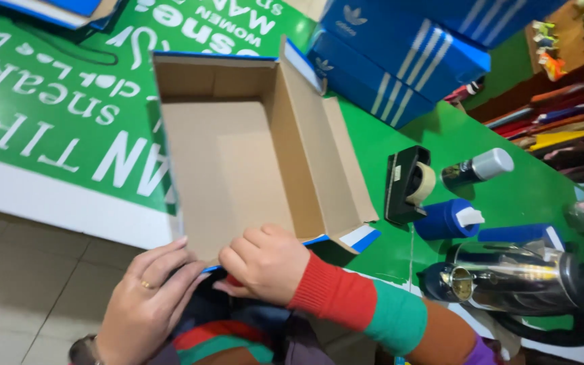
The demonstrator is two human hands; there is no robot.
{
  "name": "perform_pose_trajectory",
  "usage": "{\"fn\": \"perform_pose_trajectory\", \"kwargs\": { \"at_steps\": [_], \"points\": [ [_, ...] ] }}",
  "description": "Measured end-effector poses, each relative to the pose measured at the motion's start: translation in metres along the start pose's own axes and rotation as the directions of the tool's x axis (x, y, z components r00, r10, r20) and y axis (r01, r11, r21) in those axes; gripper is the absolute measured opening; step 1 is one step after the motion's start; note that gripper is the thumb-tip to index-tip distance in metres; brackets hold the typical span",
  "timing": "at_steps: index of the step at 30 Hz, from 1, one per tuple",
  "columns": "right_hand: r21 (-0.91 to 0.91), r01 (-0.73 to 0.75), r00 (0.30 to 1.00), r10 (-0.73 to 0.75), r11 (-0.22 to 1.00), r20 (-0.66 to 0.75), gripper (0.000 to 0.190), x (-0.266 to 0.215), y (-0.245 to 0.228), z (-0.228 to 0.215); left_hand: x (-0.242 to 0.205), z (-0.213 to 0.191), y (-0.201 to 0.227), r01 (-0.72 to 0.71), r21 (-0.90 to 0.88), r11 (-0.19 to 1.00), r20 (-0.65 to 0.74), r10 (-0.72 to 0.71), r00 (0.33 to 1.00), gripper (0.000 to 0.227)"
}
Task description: Assembling and taping blue cardboard shoe boxes at a workbench.
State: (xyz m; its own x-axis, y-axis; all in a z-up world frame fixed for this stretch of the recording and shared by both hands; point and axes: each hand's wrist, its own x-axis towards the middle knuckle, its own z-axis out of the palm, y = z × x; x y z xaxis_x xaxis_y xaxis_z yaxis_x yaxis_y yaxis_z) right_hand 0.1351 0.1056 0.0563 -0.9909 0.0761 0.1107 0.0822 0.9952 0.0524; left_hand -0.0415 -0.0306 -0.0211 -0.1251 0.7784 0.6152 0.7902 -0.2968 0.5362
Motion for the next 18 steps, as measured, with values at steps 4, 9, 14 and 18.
{"fn": "perform_pose_trajectory", "kwargs": {
  "at_steps": [4,9,14,18],
  "points": [
    [0.146,0.02,0.996,-0.007,0.989,-0.089,0.037,0.015,-0.009,0.005,-0.006,-0.002,-0.003,0.046,-0.17,0.984,-0.048,-0.055,0.997,0.028],
    [0.201,0.019,0.995,0.001,0.979,-0.099,0.042,0.021,-0.011,0.002,-0.012,-0.004,-0.014,0.022,-0.306,0.952,-0.009,-0.026,1.0,0.033],
    [0.181,0.01,0.995,0.009,0.983,-0.104,0.05,0.023,-0.013,0.002,-0.015,-0.001,-0.016,0.013,-0.321,0.947,-0.003,-0.015,1.0,0.031],
    [0.148,0.014,0.994,0.003,0.989,-0.112,0.049,0.024,-0.014,0.006,-0.015,0.0,-0.014,0.012,-0.317,0.948,-0.015,-0.018,1.0,0.031]
  ]
}}
